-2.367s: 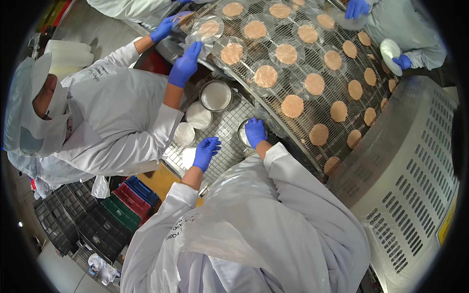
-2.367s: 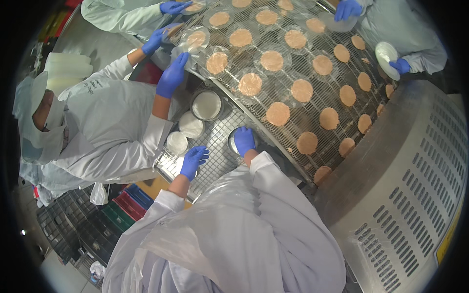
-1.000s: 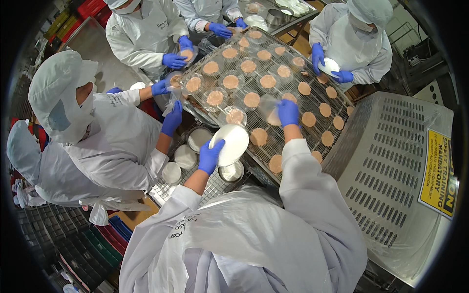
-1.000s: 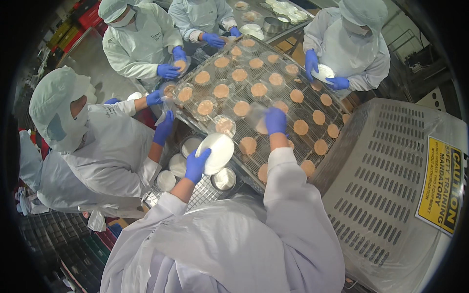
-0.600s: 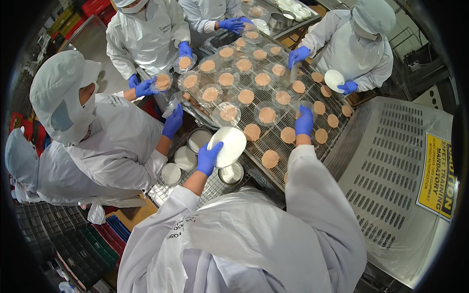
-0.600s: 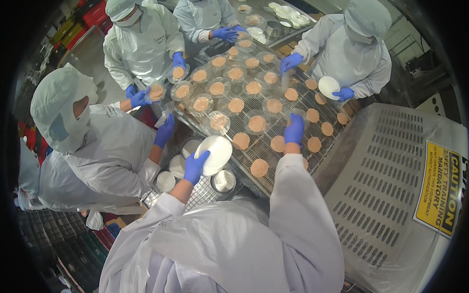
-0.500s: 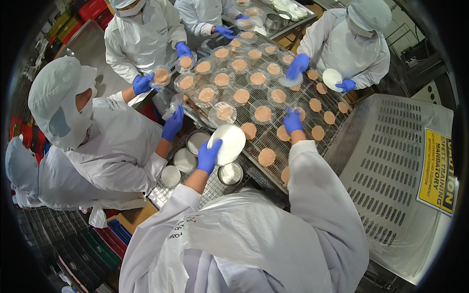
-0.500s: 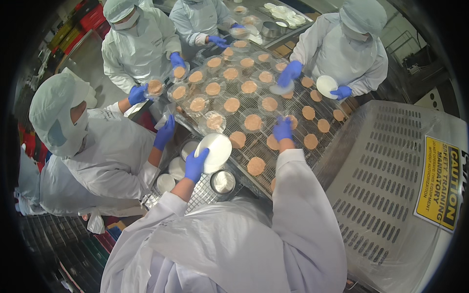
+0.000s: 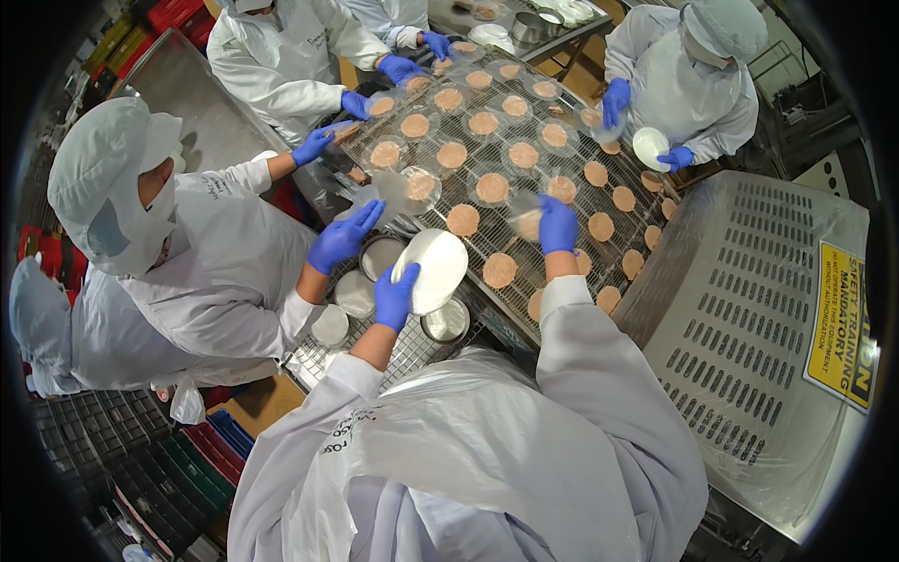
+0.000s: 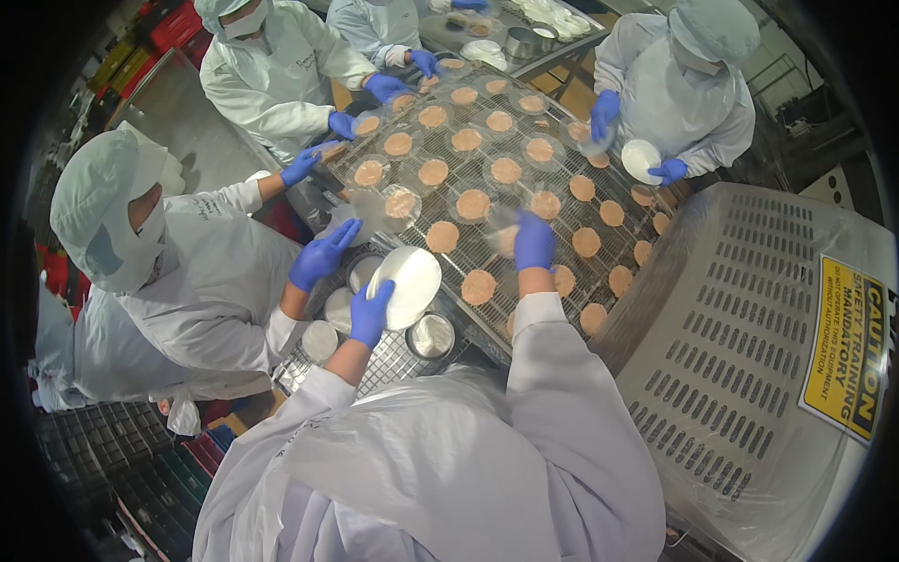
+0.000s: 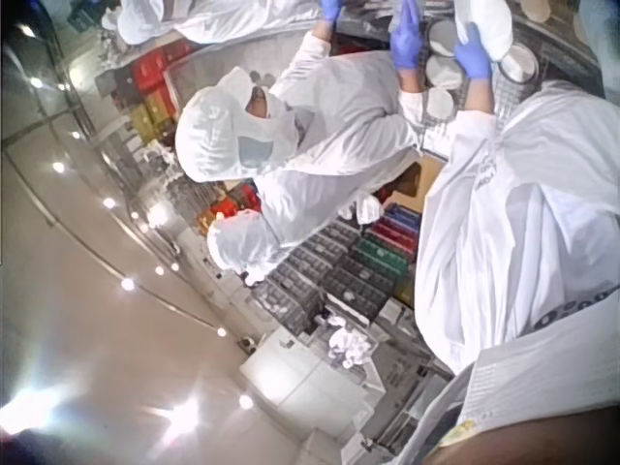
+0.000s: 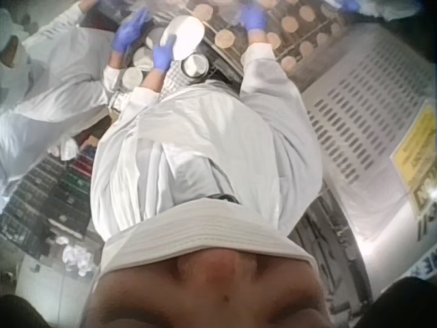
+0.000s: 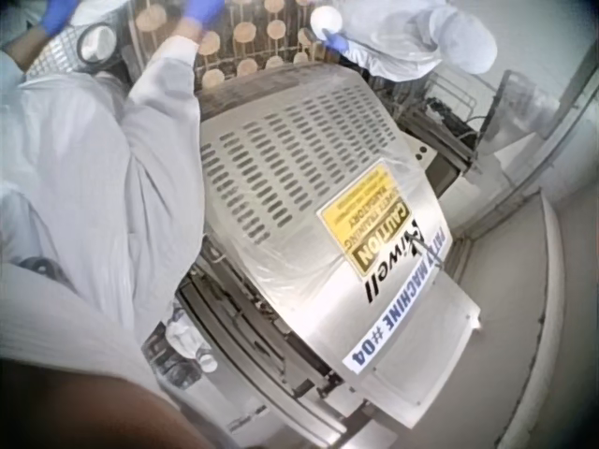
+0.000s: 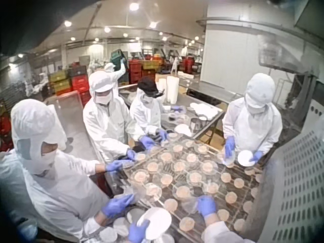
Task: The person places white circular discs onto a wire rack filled with round food items. They repeatedly pick up discs and position them on the rack alongside coworkers in a food processing area.
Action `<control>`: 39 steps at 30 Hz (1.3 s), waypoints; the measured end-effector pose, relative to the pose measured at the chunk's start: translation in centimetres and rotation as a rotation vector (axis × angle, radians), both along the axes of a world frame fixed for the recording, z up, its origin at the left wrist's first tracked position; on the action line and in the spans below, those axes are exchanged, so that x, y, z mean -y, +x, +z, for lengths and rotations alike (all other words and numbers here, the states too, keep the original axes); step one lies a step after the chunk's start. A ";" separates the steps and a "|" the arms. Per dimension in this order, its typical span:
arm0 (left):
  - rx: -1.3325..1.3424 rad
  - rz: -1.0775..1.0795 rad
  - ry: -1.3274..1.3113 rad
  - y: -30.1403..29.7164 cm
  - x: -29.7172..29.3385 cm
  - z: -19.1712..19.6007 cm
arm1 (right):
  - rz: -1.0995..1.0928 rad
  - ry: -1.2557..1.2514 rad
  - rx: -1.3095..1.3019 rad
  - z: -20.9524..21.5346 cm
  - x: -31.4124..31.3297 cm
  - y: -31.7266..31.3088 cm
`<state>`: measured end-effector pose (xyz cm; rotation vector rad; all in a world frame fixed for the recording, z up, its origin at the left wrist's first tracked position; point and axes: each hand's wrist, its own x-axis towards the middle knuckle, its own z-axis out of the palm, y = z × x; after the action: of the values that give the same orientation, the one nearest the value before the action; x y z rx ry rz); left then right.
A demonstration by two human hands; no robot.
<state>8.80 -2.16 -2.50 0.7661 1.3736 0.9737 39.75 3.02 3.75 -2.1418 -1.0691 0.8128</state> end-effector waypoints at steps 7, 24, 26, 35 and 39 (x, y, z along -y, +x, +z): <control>-0.134 -0.094 0.064 -0.4 -0.4 -2.2 | 0.355 0.264 -0.216 -11.3 2.1 -6.0; 0.065 -0.113 -0.022 3.4 -2.4 -0.4 | 0.131 0.066 0.371 -15.8 -3.3 16.6; -0.003 -0.091 -0.010 2.8 -2.9 -0.5 | 0.195 0.119 -0.211 -9.7 -3.7 5.2; 0.053 -0.087 0.014 2.4 -2.4 -1.4 | 0.235 0.135 -0.380 -5.5 0.2 -3.3; 0.080 -0.054 -0.029 2.2 -1.3 -1.8 | 0.102 -0.029 0.128 -8.6 -2.4 5.1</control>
<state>11.05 -0.88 -4.26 0.7314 1.2888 0.9301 44.86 5.47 -4.89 -2.2029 -1.2482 0.7501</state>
